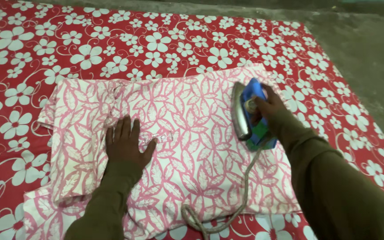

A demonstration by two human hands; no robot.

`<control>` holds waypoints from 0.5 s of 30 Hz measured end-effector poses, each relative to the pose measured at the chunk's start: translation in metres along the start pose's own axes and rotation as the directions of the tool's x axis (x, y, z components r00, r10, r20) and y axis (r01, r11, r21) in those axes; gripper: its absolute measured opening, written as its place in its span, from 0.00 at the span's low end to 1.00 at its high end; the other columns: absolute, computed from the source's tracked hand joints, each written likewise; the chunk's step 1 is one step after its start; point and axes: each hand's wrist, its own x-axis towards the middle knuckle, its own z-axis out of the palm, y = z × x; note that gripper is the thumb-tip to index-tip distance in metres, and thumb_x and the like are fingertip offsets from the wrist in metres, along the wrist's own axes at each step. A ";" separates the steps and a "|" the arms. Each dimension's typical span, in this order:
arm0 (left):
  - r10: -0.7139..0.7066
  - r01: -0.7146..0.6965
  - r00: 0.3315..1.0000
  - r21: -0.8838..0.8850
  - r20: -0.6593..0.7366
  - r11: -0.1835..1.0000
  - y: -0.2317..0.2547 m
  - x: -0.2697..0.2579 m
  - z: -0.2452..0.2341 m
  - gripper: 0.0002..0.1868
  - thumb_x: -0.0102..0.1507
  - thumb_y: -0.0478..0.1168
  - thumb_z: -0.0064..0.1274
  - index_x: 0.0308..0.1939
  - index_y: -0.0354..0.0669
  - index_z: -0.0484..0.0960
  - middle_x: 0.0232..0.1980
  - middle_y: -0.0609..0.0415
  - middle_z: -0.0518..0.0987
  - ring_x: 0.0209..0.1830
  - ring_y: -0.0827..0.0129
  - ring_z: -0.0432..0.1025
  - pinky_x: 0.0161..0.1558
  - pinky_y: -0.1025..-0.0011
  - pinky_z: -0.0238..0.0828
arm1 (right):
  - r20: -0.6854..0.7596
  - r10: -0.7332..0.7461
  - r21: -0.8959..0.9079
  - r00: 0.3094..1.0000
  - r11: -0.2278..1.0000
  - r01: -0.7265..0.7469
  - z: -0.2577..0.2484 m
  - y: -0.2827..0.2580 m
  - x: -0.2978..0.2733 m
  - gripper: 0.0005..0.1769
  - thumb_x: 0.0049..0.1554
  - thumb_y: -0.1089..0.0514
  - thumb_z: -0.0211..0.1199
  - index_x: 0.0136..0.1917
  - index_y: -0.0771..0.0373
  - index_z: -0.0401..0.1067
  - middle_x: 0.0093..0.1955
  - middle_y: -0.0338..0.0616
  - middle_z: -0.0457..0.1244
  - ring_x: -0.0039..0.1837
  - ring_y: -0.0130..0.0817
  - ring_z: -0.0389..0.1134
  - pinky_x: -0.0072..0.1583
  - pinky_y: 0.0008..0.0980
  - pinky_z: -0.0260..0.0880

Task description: The person irons a pink and white patterned garment laid flat on a red floral tablecloth. They use a blue electric iron, moving it back and forth across the fabric while holding the garment steady with the other hand.

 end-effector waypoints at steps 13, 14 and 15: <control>-0.014 0.014 1.000 0.011 0.025 1.000 0.004 0.001 -0.006 0.45 0.61 0.67 0.48 0.72 0.39 0.67 0.77 0.39 0.61 0.79 0.50 0.52 0.76 0.47 0.38 | 0.089 0.360 0.109 0.929 0.923 -0.368 0.051 -0.040 -0.055 0.21 0.58 0.45 0.58 0.36 0.66 0.66 0.30 0.45 0.59 0.27 0.34 0.57 0.31 0.38 0.61; -0.013 0.013 1.000 0.010 0.025 1.000 0.003 0.001 -0.004 0.45 0.61 0.67 0.48 0.72 0.39 0.67 0.77 0.39 0.62 0.79 0.51 0.52 0.76 0.47 0.38 | 0.048 0.444 0.087 0.895 0.890 -0.447 0.055 -0.044 -0.046 0.27 0.59 0.39 0.57 0.35 0.65 0.65 0.28 0.45 0.58 0.26 0.34 0.55 0.31 0.39 0.59; -0.012 0.012 1.000 0.009 0.024 1.000 0.003 0.001 -0.004 0.45 0.61 0.67 0.48 0.72 0.39 0.67 0.77 0.40 0.62 0.79 0.51 0.52 0.77 0.47 0.38 | 0.005 0.524 0.067 0.852 0.850 -0.523 0.057 -0.046 -0.038 0.32 0.61 0.33 0.55 0.33 0.64 0.63 0.27 0.45 0.56 0.25 0.35 0.53 0.30 0.40 0.58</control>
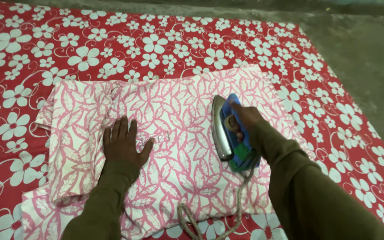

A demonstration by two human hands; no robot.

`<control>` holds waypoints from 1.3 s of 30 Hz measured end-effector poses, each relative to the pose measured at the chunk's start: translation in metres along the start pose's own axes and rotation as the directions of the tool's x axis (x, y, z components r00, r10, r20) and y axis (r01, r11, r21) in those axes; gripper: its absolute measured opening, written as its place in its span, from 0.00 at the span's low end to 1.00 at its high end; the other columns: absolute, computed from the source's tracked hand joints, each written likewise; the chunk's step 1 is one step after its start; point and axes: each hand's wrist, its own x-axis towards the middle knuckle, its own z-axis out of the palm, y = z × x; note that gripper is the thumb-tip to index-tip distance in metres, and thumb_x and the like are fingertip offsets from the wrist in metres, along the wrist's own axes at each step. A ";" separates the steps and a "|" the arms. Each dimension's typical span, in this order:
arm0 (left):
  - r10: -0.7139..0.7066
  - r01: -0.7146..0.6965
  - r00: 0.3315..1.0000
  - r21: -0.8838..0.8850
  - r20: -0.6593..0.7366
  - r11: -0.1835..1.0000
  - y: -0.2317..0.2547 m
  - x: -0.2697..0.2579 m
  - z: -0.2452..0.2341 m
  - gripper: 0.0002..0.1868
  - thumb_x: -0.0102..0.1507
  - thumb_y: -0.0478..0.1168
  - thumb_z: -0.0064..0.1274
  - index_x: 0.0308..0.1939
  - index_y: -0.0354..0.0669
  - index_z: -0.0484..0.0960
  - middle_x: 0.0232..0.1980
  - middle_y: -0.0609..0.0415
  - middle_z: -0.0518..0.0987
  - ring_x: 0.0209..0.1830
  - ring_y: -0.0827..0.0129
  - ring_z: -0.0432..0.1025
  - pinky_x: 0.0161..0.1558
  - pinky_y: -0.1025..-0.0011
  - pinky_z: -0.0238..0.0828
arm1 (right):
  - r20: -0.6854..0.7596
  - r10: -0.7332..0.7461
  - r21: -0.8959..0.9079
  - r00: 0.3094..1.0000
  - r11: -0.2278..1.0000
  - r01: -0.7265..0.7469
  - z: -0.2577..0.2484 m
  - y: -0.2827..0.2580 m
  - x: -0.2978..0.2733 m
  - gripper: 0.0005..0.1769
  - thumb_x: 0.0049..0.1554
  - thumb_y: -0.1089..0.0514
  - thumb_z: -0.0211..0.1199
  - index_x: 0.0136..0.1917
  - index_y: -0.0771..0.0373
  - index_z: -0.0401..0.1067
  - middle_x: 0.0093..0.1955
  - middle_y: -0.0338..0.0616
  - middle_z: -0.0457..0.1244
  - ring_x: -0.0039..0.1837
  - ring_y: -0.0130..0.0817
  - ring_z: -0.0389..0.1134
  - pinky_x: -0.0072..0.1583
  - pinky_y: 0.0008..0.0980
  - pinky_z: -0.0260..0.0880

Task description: The person irons a pink and white patterned garment laid flat on a red floral tablecloth. They use a blue electric iron, moving it back and forth across the fabric while holding the garment steady with the other hand.

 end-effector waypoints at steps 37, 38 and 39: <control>0.016 -0.016 1.000 0.005 -0.009 1.000 0.001 0.000 -0.002 0.45 0.62 0.67 0.46 0.73 0.38 0.66 0.77 0.39 0.61 0.79 0.51 0.52 0.76 0.48 0.37 | 0.012 -0.194 -0.029 0.981 0.981 0.194 0.009 -0.008 0.011 0.40 0.58 0.25 0.53 0.31 0.64 0.64 0.24 0.43 0.55 0.24 0.34 0.54 0.28 0.40 0.57; 0.015 -0.015 1.000 0.004 -0.006 1.000 0.000 0.000 -0.002 0.45 0.62 0.66 0.47 0.72 0.38 0.66 0.77 0.38 0.61 0.79 0.50 0.52 0.76 0.48 0.37 | 0.009 -0.206 -0.046 0.978 0.977 0.207 0.010 -0.014 0.018 0.40 0.58 0.25 0.53 0.30 0.65 0.64 0.24 0.43 0.55 0.24 0.34 0.55 0.29 0.39 0.58; 0.014 -0.014 1.000 0.004 -0.002 1.000 0.000 0.001 -0.001 0.45 0.62 0.66 0.47 0.72 0.38 0.66 0.77 0.38 0.62 0.79 0.50 0.52 0.75 0.47 0.37 | 0.006 -0.218 -0.061 0.976 0.974 0.218 0.012 -0.020 0.024 0.40 0.59 0.25 0.52 0.30 0.65 0.64 0.23 0.44 0.55 0.24 0.35 0.55 0.29 0.39 0.58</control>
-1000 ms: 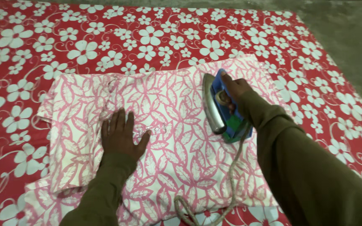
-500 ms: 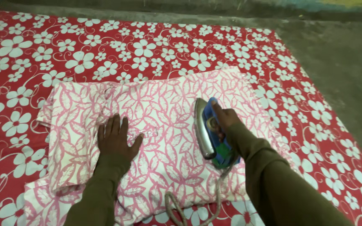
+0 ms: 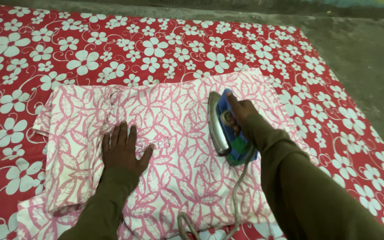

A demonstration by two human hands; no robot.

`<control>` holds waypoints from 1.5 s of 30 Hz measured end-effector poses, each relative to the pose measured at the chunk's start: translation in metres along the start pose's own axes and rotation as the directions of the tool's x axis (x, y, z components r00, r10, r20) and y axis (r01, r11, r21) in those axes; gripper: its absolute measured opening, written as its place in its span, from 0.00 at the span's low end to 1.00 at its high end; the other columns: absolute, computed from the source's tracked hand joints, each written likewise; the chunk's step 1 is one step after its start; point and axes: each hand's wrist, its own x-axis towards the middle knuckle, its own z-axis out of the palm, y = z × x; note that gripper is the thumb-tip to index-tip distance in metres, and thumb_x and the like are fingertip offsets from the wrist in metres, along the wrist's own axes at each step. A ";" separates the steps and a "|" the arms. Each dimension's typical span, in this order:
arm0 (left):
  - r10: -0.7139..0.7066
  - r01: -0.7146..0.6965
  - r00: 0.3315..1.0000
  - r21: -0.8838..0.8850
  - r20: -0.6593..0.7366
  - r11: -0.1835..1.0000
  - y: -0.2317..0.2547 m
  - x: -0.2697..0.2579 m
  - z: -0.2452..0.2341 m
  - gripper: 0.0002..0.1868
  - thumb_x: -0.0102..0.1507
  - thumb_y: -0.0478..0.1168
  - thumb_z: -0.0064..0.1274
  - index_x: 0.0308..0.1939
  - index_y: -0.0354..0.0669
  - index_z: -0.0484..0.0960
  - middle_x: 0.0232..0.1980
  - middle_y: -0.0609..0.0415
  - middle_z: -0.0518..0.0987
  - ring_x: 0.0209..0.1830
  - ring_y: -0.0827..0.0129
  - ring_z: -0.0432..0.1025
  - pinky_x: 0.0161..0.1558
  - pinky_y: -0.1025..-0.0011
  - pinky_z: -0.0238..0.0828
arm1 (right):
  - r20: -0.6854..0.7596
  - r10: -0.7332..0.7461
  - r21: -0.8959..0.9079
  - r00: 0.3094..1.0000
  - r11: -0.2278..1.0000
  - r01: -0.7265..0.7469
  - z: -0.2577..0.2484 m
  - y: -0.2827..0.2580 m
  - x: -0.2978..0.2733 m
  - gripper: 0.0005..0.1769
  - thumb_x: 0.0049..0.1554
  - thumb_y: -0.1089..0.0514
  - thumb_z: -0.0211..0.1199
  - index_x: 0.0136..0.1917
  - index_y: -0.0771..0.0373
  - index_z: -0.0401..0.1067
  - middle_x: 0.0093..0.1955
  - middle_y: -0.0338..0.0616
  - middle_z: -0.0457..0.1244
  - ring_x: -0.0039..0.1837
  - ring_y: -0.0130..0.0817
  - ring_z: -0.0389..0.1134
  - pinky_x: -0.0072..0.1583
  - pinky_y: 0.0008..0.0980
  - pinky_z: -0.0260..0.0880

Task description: The person irons a pink and white patterned garment laid flat on a red floral tablecloth. They use a blue electric iron, moving it back and forth across the fabric while holding the garment steady with the other hand.

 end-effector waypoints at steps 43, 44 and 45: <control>0.002 -0.002 0.999 -0.018 -0.047 1.000 -0.001 0.000 0.003 0.44 0.61 0.66 0.49 0.71 0.37 0.69 0.76 0.37 0.64 0.78 0.49 0.54 0.76 0.46 0.40 | -0.031 0.040 0.014 0.999 0.999 -0.040 0.008 -0.016 0.037 0.38 0.59 0.26 0.53 0.36 0.67 0.66 0.27 0.45 0.56 0.25 0.36 0.55 0.30 0.42 0.60; 0.001 -0.002 0.999 -0.024 -0.050 1.000 0.000 -0.001 0.003 0.44 0.61 0.66 0.49 0.71 0.37 0.69 0.76 0.37 0.64 0.78 0.49 0.54 0.76 0.46 0.40 | -0.023 0.032 0.007 0.999 0.999 -0.032 0.009 -0.015 0.035 0.39 0.59 0.26 0.53 0.36 0.68 0.66 0.27 0.45 0.56 0.25 0.36 0.56 0.30 0.42 0.60; 0.000 -0.002 0.999 -0.029 -0.052 1.000 -0.001 -0.001 0.002 0.44 0.61 0.66 0.49 0.71 0.37 0.69 0.76 0.37 0.64 0.78 0.49 0.54 0.76 0.46 0.40 | -0.014 0.024 0.000 1.000 1.000 -0.024 0.009 -0.013 0.033 0.40 0.59 0.26 0.53 0.35 0.68 0.66 0.27 0.46 0.56 0.25 0.37 0.56 0.30 0.43 0.60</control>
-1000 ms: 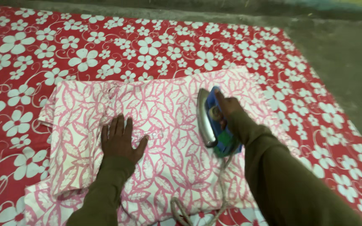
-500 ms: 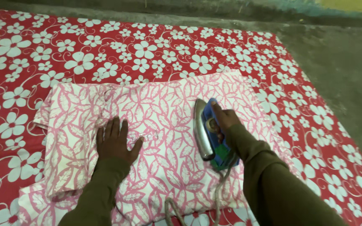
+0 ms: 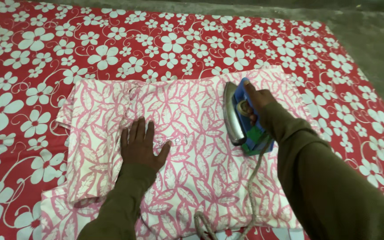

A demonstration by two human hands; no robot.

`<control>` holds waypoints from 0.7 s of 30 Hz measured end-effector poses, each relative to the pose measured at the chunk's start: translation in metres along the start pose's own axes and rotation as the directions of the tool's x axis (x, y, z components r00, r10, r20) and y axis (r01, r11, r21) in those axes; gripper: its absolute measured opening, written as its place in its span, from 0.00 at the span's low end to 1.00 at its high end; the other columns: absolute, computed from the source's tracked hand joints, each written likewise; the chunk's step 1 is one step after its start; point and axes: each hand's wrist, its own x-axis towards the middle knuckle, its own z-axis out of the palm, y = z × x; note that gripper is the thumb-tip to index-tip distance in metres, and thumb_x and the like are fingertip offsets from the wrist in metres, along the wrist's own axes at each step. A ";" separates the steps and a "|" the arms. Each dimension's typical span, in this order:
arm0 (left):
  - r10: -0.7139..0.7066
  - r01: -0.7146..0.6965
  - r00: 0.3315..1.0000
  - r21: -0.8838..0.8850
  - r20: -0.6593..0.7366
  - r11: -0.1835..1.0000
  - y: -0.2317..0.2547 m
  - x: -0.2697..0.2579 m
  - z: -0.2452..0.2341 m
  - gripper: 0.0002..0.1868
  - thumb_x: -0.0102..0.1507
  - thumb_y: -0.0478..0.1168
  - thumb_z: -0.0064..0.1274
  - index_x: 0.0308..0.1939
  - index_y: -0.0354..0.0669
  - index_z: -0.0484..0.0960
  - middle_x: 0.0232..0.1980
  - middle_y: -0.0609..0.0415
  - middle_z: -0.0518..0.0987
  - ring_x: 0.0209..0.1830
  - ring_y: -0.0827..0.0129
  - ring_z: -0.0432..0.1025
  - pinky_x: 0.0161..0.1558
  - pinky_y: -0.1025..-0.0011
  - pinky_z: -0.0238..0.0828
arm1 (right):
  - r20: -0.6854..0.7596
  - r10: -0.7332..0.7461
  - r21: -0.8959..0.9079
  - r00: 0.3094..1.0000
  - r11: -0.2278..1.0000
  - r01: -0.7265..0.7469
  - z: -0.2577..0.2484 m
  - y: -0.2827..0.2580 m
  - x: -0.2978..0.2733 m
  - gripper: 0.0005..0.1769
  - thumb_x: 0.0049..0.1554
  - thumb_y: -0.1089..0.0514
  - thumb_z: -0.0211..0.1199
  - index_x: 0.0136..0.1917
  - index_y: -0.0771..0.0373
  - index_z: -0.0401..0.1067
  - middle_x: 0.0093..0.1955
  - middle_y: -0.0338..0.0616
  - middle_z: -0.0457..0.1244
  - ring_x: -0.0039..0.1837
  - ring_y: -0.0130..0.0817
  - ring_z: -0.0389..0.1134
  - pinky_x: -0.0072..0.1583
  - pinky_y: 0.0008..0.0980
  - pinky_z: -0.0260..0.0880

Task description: The person irons a pink and white patterned garment laid flat on a red floral tablecloth. They use a blue electric iron, moving it back and forth across the fabric while holding the garment steady with the other hand.

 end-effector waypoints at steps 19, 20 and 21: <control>-0.009 0.009 1.000 0.005 0.027 1.000 0.001 0.000 -0.001 0.45 0.61 0.66 0.48 0.71 0.37 0.68 0.76 0.39 0.62 0.79 0.50 0.52 0.76 0.47 0.38 | 0.013 0.067 0.075 0.998 0.995 -0.068 0.004 0.031 -0.092 0.41 0.57 0.24 0.54 0.33 0.67 0.65 0.25 0.47 0.56 0.22 0.36 0.54 0.27 0.41 0.55; -0.018 0.017 0.999 0.017 0.037 1.000 0.001 0.002 -0.001 0.45 0.61 0.67 0.49 0.71 0.38 0.68 0.76 0.39 0.62 0.79 0.51 0.52 0.76 0.48 0.37 | 0.016 0.050 0.072 0.999 0.996 -0.051 0.005 0.027 -0.084 0.41 0.58 0.24 0.54 0.33 0.68 0.65 0.25 0.48 0.56 0.22 0.37 0.54 0.27 0.42 0.55; -0.028 0.027 0.998 0.030 0.053 0.999 0.001 0.002 -0.001 0.45 0.60 0.67 0.49 0.71 0.38 0.68 0.76 0.39 0.62 0.79 0.51 0.52 0.76 0.48 0.37 | 0.007 0.048 0.063 0.999 0.997 -0.048 0.007 0.023 -0.076 0.41 0.58 0.25 0.53 0.33 0.68 0.65 0.26 0.47 0.57 0.23 0.36 0.55 0.28 0.42 0.56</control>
